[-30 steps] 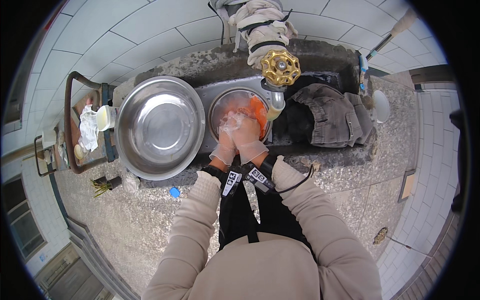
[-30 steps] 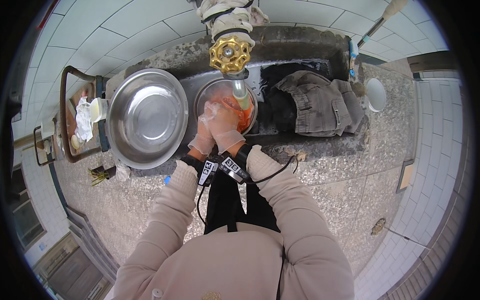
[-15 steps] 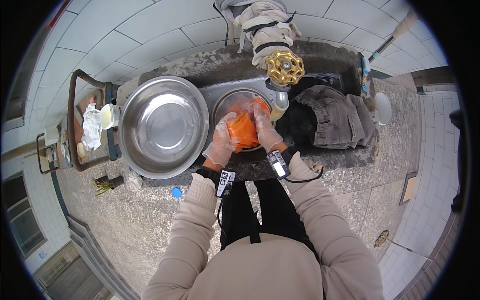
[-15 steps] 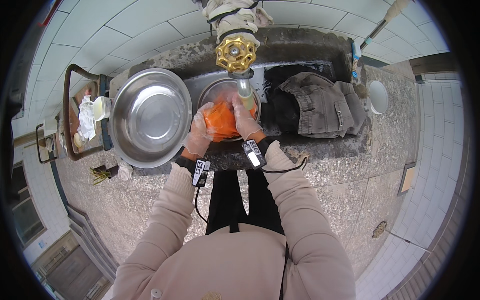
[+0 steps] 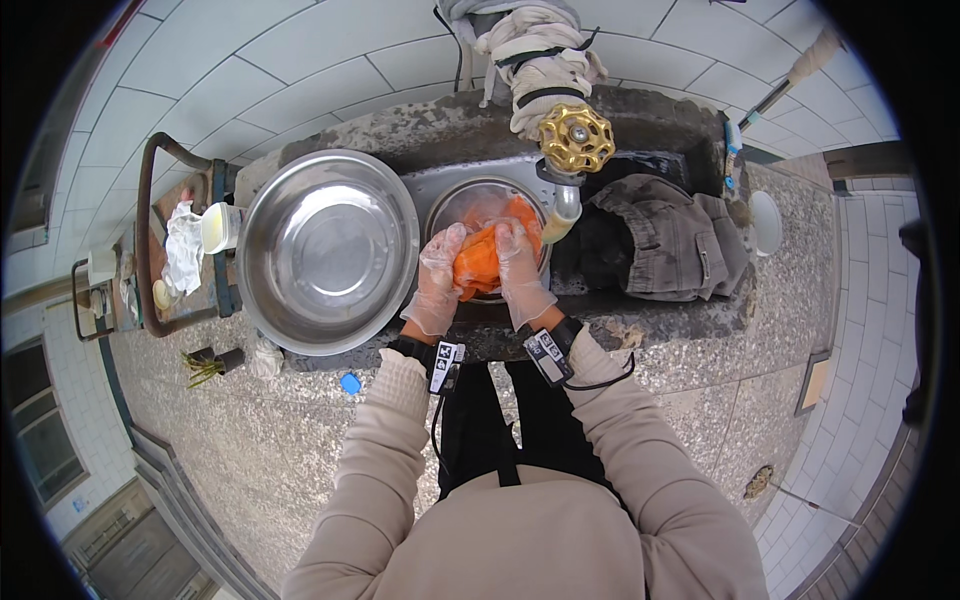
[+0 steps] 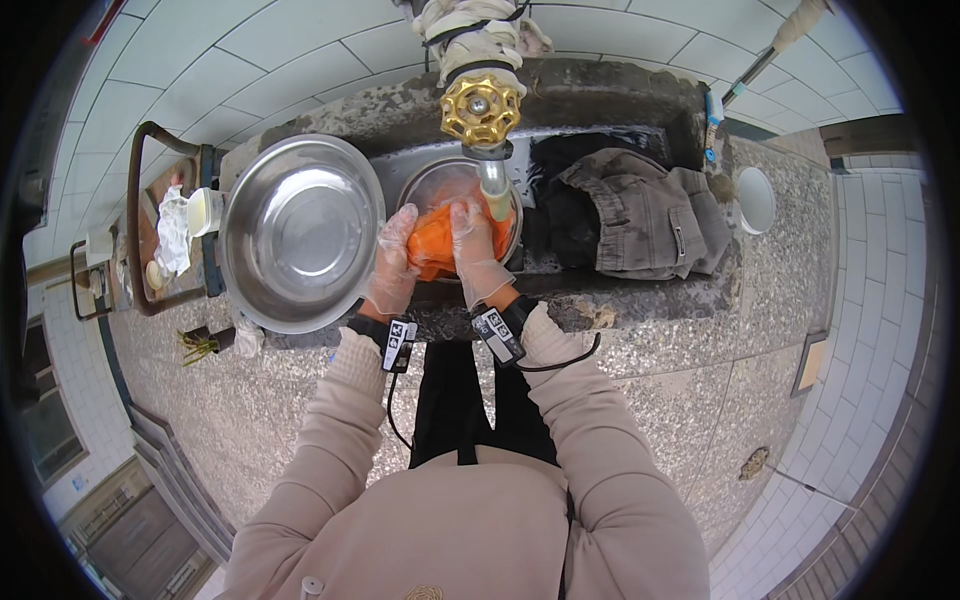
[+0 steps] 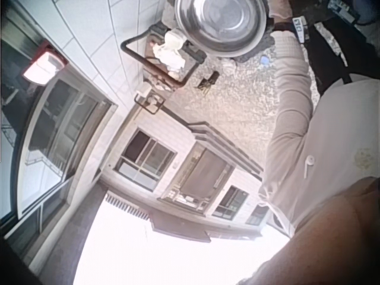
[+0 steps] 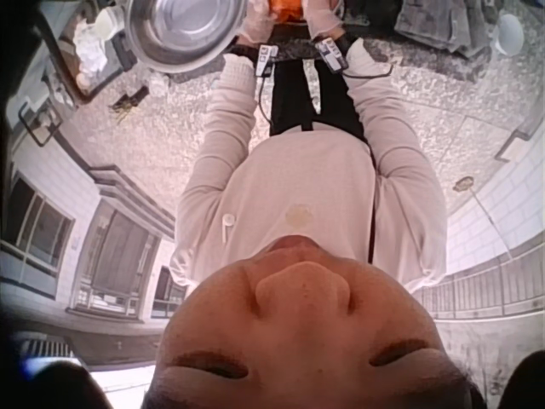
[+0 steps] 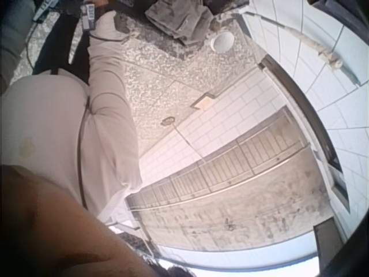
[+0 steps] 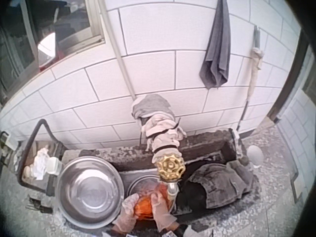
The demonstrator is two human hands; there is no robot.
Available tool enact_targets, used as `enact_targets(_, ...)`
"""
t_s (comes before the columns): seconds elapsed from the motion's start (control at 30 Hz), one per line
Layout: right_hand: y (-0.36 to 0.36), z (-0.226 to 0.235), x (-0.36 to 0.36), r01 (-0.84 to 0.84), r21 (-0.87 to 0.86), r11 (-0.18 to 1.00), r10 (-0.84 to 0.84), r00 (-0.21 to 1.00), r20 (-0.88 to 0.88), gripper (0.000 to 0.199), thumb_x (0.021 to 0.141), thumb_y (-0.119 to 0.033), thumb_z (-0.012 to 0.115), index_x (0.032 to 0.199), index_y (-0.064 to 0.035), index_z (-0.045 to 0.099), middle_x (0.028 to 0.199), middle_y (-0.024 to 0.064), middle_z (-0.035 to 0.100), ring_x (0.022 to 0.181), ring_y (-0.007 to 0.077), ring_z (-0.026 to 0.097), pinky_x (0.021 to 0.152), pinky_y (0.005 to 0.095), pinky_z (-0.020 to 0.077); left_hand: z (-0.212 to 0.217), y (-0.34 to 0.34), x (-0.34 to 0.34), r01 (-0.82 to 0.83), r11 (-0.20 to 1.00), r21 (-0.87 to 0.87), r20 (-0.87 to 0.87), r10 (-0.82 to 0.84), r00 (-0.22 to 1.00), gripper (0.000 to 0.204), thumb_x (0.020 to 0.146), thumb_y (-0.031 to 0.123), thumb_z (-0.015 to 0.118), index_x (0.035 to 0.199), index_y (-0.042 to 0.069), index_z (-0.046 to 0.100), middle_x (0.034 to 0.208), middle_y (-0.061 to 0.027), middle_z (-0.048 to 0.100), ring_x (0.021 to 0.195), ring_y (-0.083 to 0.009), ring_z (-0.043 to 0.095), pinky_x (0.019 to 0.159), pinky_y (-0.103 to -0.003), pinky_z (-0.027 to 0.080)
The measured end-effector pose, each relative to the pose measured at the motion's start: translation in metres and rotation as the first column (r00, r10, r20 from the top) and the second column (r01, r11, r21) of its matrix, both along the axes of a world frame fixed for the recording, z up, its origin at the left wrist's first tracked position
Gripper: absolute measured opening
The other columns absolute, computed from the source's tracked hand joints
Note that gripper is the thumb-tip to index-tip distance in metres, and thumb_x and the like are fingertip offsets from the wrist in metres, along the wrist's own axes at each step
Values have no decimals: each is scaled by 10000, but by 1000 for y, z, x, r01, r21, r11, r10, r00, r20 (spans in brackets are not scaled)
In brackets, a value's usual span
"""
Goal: The person removes a cloth from a washing machine, walks outside, and hand-washes an orange cloth in a metal basin using water from a tap. They repeatedly rub, squeeze, and rinse the cloth throughout the clip.
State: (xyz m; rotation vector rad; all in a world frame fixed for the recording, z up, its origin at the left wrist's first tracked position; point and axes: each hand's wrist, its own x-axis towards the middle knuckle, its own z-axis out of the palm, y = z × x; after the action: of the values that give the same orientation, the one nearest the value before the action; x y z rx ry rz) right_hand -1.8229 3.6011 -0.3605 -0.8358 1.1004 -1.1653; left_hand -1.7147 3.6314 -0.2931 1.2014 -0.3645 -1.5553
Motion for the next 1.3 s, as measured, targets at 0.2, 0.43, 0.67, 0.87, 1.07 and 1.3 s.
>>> enact_targets(0.2, 13, 28, 14, -182, -375, 909, -107, 767, -632, 238, 831, -256, 571, 843, -21, 600, 703, 137, 604, 625, 255, 593, 596, 344, 463, -31, -7, -10, -102, 993, -53, -94, 97, 991, 175, 850, 253, 580, 766, 102, 555, 646, 35, 506, 559, -78, 494, 465, -206, 385)
enact_targets(0.43, -5, 26, 8, -185, -68, 980, 62, 618, -783, 300, 828, -275, 530, 660, -41, 617, 659, 144, 611, 657, 319, 600, 592, 396, 463, -69, -8, -16, 275, 945, -179, 719, -65, 692, 180, 888, 195, 483, 884, 54, 595, 802, -30, 602, 721, -105, 566, 609, -242, 458)
enact_targets(0.67, 5, 22, 13, -62, -158, 985, -40, 819, -572, 311, 842, -307, 506, 726, -58, 651, 698, 147, 624, 628, 328, 598, 614, 396, 478, -69, -2, -16, 97, 985, -145, 237, -60, 970, 229, 896, 202, 443, 837, 38, 591, 812, -65, 608, 738, -185, 581, 647, -314, 465)
enact_targets(0.87, -13, -4, 2, -31, 133, 991, 103, 811, -575, 330, 874, -330, 476, 805, -39, 615, 740, 152, 624, 709, 287, 610, 616, 370, 458, -40, -7, -13, 139, 987, 78, -129, -128, 983, 215, 880, 263, 502, 905, 59, 566, 797, -51, 588, 649, -164, 582, 547, -283, 481)
enact_targets(1.07, -3, -8, -15, -297, 169, 940, 182, 854, 488, 297, 905, -298, 477, 1019, -30, 536, 947, 48, 555, 898, 135, 513, 792, 293, 413, -7, -12, -16, -62, 994, 86, -238, 81, 968, 241, 910, 258, 474, 942, 36, 562, 901, -51, 582, 784, -128, 568, 700, -248, 479)
enact_targets(1.3, -14, 4, -23, -290, 238, 927, 299, 954, 0, 153, 863, -115, 539, 970, -6, 552, 822, 40, 558, 695, 107, 515, 626, 222, 437, -1, 5, 22, 270, 963, 8, -103, -267, 958, 345, 883, 211, 536, 1146, -6, 488, 1088, -60, 543, 994, -132, 526, 853, -259, 435)
